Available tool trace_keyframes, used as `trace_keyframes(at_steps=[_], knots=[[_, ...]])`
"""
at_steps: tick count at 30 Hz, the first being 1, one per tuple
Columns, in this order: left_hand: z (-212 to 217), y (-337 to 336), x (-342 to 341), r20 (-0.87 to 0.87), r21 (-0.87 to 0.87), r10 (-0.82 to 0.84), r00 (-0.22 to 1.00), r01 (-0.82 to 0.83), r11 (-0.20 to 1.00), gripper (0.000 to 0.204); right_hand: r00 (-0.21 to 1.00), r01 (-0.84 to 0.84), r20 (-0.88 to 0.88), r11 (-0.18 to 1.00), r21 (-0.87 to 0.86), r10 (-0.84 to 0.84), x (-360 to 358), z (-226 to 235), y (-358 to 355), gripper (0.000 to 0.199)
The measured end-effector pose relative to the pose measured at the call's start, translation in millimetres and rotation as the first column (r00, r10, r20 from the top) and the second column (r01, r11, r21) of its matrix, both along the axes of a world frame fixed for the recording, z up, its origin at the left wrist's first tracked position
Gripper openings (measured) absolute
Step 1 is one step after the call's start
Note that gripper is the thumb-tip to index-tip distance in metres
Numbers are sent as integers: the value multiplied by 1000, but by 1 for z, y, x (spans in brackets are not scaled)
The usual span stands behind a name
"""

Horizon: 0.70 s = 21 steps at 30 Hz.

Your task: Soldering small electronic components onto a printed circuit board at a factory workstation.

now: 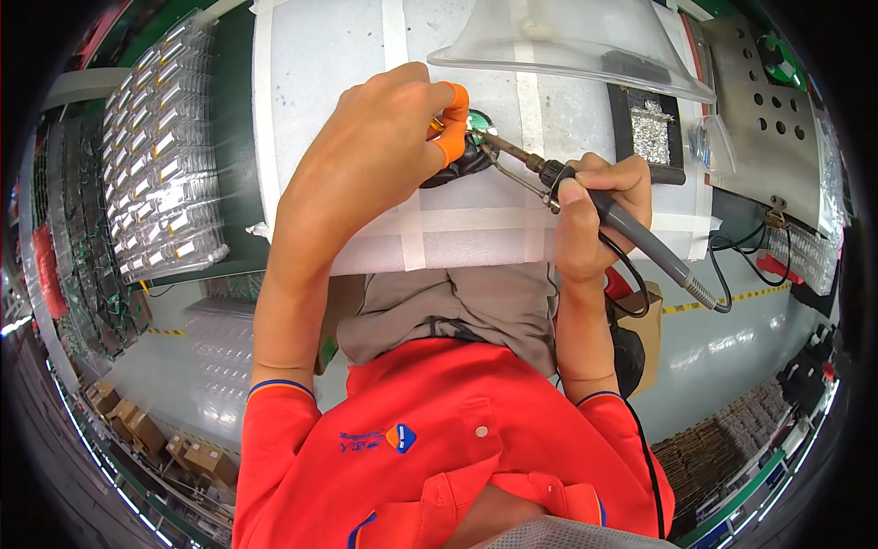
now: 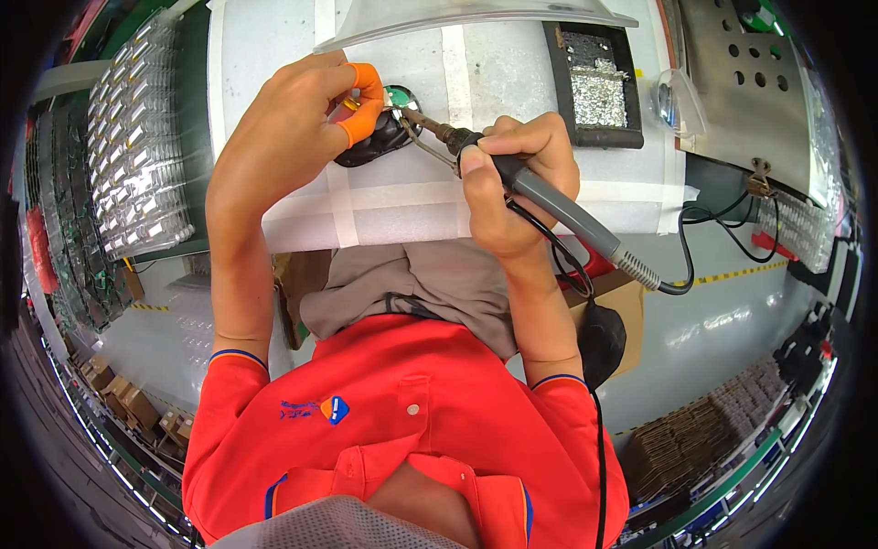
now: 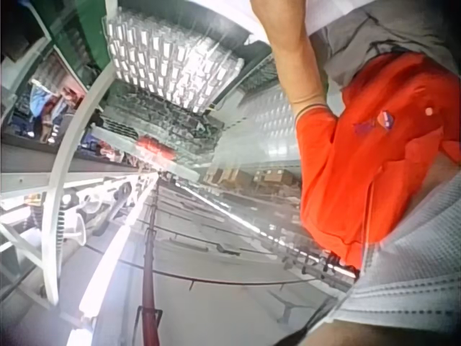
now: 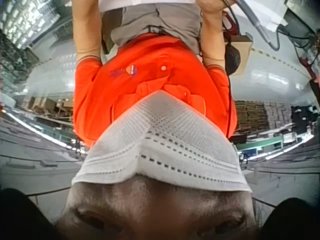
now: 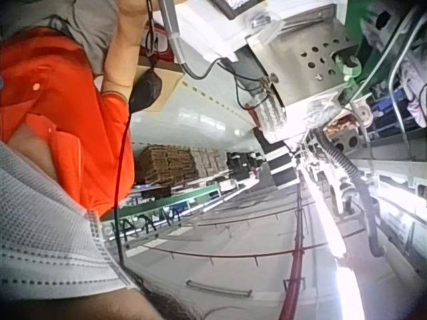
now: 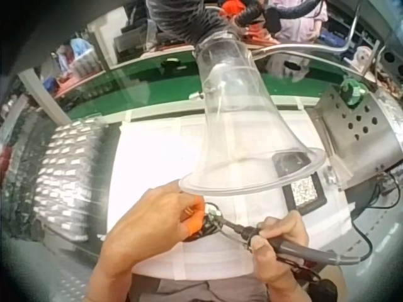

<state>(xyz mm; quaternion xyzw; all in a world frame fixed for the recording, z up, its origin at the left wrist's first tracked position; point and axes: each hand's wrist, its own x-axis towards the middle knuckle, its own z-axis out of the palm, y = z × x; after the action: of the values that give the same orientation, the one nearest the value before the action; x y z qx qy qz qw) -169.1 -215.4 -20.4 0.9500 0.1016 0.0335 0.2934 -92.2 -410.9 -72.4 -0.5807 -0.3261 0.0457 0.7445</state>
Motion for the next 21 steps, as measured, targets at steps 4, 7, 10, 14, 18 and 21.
trace_keyframes(at_steps=[4,7,10,14,18,21], knots=[[-1,0,0,8,-20,9,1000,-9,1000,16,998,56,-39,997,53,-54,-1,1,1,14],[-1,-1,0,10,-34,14,1000,-14,999,16,996,75,-55,993,89,-70,-1,1,1,14],[-1,-2,-1,8,-22,18,1000,-18,1000,16,994,98,-66,991,90,-93,-1,0,1,15],[-2,-1,-1,-1,-15,33,999,-33,999,13,987,154,-64,985,82,-148,0,1,2,16],[-9,3,-4,-36,-191,130,991,-134,972,9,960,256,-131,966,48,-247,1,8,2,13],[-18,7,-12,86,-307,134,987,-102,946,10,948,311,-80,951,3,-309,9,13,-6,14]])
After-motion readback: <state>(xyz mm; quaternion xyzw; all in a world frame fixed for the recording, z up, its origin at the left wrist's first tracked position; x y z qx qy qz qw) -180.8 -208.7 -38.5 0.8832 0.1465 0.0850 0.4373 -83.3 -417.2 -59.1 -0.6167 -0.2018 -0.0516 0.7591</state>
